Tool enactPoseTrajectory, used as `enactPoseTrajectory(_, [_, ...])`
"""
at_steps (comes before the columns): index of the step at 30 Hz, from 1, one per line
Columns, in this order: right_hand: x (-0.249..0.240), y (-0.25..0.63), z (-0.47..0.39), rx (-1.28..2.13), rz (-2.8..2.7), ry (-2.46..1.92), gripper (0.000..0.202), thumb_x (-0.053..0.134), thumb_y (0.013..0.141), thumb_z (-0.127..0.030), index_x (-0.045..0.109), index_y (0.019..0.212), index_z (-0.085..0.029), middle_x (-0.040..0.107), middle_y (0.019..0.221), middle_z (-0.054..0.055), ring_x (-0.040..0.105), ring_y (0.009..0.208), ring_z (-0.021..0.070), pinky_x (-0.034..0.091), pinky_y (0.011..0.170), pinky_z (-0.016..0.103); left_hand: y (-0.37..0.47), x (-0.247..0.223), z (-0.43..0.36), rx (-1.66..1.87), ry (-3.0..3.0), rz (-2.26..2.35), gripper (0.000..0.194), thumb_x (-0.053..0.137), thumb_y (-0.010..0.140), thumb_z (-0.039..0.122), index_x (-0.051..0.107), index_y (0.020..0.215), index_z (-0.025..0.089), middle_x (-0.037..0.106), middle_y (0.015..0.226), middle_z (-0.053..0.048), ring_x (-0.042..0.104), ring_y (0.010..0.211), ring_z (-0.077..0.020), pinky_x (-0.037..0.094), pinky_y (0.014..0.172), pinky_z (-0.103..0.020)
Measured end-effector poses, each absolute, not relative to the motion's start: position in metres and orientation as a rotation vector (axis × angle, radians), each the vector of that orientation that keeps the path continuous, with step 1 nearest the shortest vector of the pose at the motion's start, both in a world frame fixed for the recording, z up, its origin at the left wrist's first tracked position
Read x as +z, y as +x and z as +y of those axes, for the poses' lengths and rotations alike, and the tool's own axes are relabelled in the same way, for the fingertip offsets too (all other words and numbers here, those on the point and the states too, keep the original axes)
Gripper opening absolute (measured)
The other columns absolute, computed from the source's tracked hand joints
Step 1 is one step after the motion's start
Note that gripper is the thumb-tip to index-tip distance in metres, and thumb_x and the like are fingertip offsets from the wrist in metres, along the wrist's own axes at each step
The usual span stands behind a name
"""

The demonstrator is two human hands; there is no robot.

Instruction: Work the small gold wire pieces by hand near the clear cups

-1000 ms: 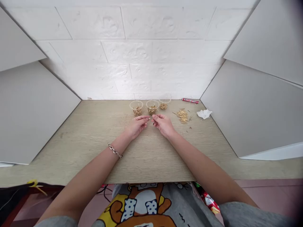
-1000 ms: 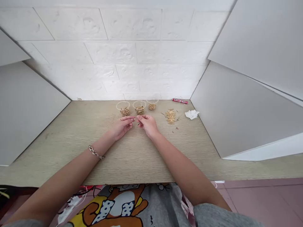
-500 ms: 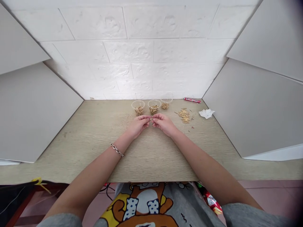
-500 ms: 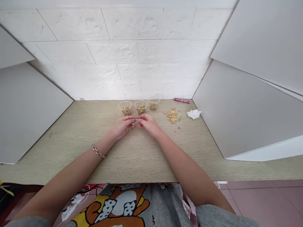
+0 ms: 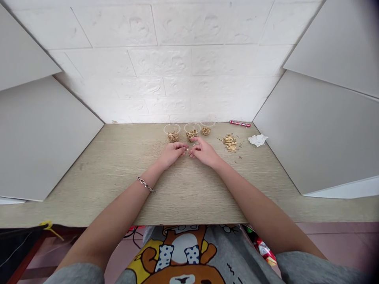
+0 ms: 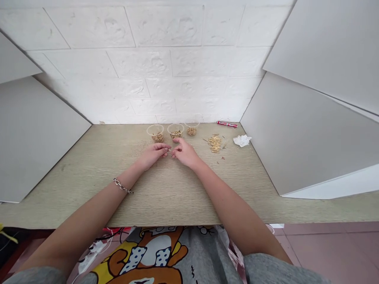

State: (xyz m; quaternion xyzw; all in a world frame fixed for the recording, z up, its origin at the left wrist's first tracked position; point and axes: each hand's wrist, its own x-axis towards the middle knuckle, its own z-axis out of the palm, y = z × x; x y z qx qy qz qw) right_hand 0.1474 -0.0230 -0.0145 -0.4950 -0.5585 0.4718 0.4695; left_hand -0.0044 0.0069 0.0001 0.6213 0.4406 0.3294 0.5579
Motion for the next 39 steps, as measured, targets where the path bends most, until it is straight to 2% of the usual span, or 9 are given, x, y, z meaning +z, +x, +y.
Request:
enactPoseTrajectory(6, [-0.0105,0.1468,-0.0270,1.116,-1.440,-1.220,0.044,0.049,0.068,-0.008,0.043,0.110,-0.020,0.060,0.068,-0.001,0.059,0.063,0.0117,0.047,0.065,0.028,-0.0063,-0.0032,0.0106,0.750,1.513,1.055,0.018,0.056,0.067,0.024,0.063,0.081,0.015,0.057,0.061,0.001,0.049,0.057,-0.0096,0.039,0.060,-0.023])
enactPoseTrajectory(16, [-0.0125,0.1475,-0.0269,1.137,-1.440,-1.207,0.047,0.047,0.066,-0.007,0.043,0.111,-0.019,0.061,0.069,-0.001,0.058,0.063,0.0117,0.046,0.066,0.028,-0.0034,0.0019,0.0067,0.751,1.549,1.030,0.011,0.051,0.068,0.021,0.061,0.071,0.015,0.054,0.055,0.002,0.047,0.053,-0.0091,0.038,0.058,-0.022])
enactPoseTrajectory(26, [-0.0147,0.1419,-0.0278,0.949,-1.487,-1.291,0.044,0.046,0.066,-0.007,0.046,0.108,-0.020,0.061,0.066,-0.003,0.058,0.059,0.0109,0.043,0.070,0.030,-0.0031,-0.0007,0.0076,0.783,1.755,1.174,0.015,0.051,0.068,0.021,0.065,0.071,0.017,0.059,0.060,0.000,0.053,0.062,-0.0135,0.040,0.064,-0.024])
enactPoseTrajectory(34, [-0.0098,0.1407,-0.0320,0.895,-1.556,-1.314,0.044,0.046,0.067,-0.007,0.046,0.109,-0.021,0.061,0.066,-0.004,0.058,0.062,0.0113,0.042,0.073,0.030,-0.0042,-0.0010,0.0084,0.775,1.673,1.142,0.014,0.054,0.067,0.022,0.066,0.073,0.017,0.062,0.066,0.000,0.053,0.062,-0.0125,0.040,0.063,-0.023])
enactPoseTrajectory(39, [-0.0096,0.1417,-0.0327,0.891,-1.575,-1.300,0.045,0.044,0.068,-0.006,0.046,0.110,-0.022,0.062,0.068,-0.004,0.058,0.062,0.0109,0.042,0.072,0.029,-0.0062,-0.0005,0.0092,0.755,1.617,1.097,0.010,0.057,0.065,0.022,0.065,0.068,0.018,0.059,0.058,0.001,0.051,0.057,-0.0114,0.039,0.062,-0.023])
